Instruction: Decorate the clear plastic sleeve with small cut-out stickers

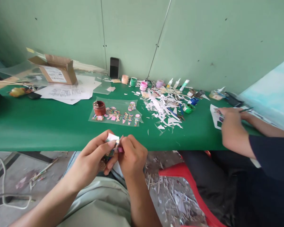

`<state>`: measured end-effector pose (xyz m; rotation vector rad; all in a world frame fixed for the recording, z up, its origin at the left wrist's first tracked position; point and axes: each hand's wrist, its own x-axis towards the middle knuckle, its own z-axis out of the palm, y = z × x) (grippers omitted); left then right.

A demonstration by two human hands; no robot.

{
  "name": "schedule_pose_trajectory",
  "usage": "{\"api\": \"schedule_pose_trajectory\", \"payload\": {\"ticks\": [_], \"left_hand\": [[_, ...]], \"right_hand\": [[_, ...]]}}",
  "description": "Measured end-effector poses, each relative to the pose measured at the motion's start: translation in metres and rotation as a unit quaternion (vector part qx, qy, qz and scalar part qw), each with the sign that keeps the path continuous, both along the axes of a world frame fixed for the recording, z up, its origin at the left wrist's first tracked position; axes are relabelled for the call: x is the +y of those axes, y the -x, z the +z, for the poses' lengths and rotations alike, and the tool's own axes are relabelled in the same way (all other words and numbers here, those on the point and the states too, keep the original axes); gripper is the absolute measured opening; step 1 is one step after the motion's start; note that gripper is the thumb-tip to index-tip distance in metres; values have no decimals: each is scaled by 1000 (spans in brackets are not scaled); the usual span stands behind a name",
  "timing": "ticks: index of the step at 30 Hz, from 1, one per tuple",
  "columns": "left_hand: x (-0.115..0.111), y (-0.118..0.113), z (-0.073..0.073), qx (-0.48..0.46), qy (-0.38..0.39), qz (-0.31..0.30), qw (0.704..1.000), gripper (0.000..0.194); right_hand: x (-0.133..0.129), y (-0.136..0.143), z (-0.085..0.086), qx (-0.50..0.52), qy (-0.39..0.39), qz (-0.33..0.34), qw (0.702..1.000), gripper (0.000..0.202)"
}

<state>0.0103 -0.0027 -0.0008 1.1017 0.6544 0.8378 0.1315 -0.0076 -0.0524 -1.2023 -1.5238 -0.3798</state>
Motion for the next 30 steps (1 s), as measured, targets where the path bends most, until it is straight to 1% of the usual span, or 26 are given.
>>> {"api": "schedule_pose_trajectory", "payload": {"ticks": [3, 6, 12, 15, 17, 19, 24, 30], "left_hand": [[-1, -1, 3, 26, -1, -13, 1000, 29], [-2, 0, 4, 32, -11, -21, 999, 29], [-2, 0, 2, 31, -14, -8, 999, 29], [0, -2, 1, 13, -6, -25, 1000, 30], [0, -4, -1, -11, 15, -44, 999, 30], [0, -6, -4, -36, 40, -50, 997, 30], [-2, -11, -8, -53, 64, -18, 996, 26], [-2, -11, -10, -57, 71, -20, 996, 26]], "right_hand": [[0, -2, -5, -6, -1, 11, 1000, 34], [1, -3, -9, -11, 2, 21, 1000, 30], [4, -1, -11, -3, -1, -1, 1000, 33], [5, 2, -12, 15, -8, -17, 1000, 34], [6, 4, -13, 24, -19, -29, 999, 35], [6, 5, -13, 28, -24, -39, 999, 36], [8, 5, -15, 36, -24, -51, 998, 33], [11, 5, -17, 44, -28, -51, 997, 33]]}}
